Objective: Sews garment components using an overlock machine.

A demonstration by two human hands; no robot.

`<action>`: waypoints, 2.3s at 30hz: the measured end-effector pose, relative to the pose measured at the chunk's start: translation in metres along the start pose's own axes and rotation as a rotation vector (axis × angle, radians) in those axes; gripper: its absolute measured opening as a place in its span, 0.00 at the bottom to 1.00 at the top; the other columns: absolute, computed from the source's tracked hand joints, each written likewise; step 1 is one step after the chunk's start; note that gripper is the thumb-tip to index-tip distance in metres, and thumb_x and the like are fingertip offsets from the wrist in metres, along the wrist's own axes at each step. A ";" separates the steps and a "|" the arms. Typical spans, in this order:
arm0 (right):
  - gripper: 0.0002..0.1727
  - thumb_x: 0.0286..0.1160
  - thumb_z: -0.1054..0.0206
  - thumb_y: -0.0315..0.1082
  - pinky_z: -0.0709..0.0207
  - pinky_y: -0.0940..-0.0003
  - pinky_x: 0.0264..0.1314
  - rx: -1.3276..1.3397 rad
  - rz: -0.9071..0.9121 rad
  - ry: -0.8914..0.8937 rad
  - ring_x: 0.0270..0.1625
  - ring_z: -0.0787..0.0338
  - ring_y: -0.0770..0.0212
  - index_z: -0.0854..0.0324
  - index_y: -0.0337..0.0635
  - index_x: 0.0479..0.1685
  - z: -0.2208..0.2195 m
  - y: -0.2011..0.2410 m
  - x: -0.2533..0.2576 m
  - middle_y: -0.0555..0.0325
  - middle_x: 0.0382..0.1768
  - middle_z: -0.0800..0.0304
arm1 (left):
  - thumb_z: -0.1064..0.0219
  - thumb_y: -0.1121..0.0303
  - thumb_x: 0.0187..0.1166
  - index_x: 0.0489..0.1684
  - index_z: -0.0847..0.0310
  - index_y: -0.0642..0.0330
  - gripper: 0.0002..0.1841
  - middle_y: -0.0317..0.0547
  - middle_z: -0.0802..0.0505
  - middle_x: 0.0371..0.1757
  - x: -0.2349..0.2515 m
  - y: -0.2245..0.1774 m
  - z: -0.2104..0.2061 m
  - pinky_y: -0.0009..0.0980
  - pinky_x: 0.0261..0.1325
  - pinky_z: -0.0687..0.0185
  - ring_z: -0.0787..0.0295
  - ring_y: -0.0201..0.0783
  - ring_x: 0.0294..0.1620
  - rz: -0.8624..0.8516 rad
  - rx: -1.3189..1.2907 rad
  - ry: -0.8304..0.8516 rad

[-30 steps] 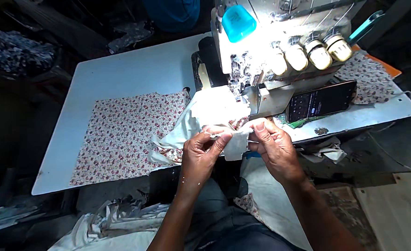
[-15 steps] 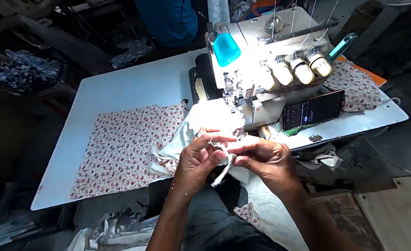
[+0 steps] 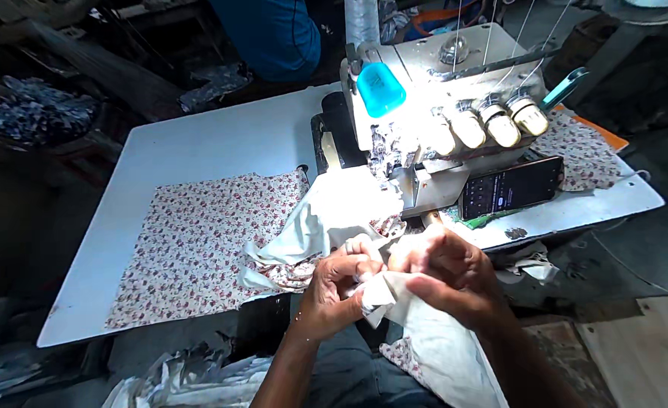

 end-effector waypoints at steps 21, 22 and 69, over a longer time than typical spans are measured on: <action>0.07 0.83 0.35 0.31 0.17 0.74 0.60 0.425 0.070 0.414 0.53 0.10 0.74 0.12 0.42 0.48 0.008 0.032 0.010 0.65 0.45 0.07 | 0.36 0.69 0.85 0.35 0.18 0.59 0.08 0.22 0.14 0.29 0.005 0.013 -0.050 0.09 0.37 0.28 0.21 0.09 0.34 0.289 -0.382 0.605; 0.07 0.83 0.35 0.30 0.16 0.74 0.59 0.458 0.051 0.409 0.52 0.10 0.75 0.12 0.42 0.49 0.008 0.031 0.009 0.67 0.45 0.06 | 0.37 0.68 0.86 0.34 0.20 0.58 0.08 0.22 0.16 0.28 0.002 0.014 -0.054 0.08 0.36 0.30 0.23 0.09 0.33 0.295 -0.401 0.628; 0.11 0.87 0.38 0.32 0.15 0.81 0.58 0.309 -0.111 0.382 0.54 0.08 0.78 0.11 0.45 0.56 0.036 -0.011 0.020 0.69 0.51 0.04 | 0.33 0.64 0.82 0.42 0.05 0.49 0.08 0.28 0.03 0.41 0.049 -0.001 0.031 0.15 0.46 0.14 0.08 0.18 0.42 0.278 -0.178 0.298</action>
Point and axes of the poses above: each hand's wrist, its own x-axis towards the middle knuckle, its own z-axis out of the back of the hand, y = z × x, the point moved 9 cm from there along x, towards the middle knuckle
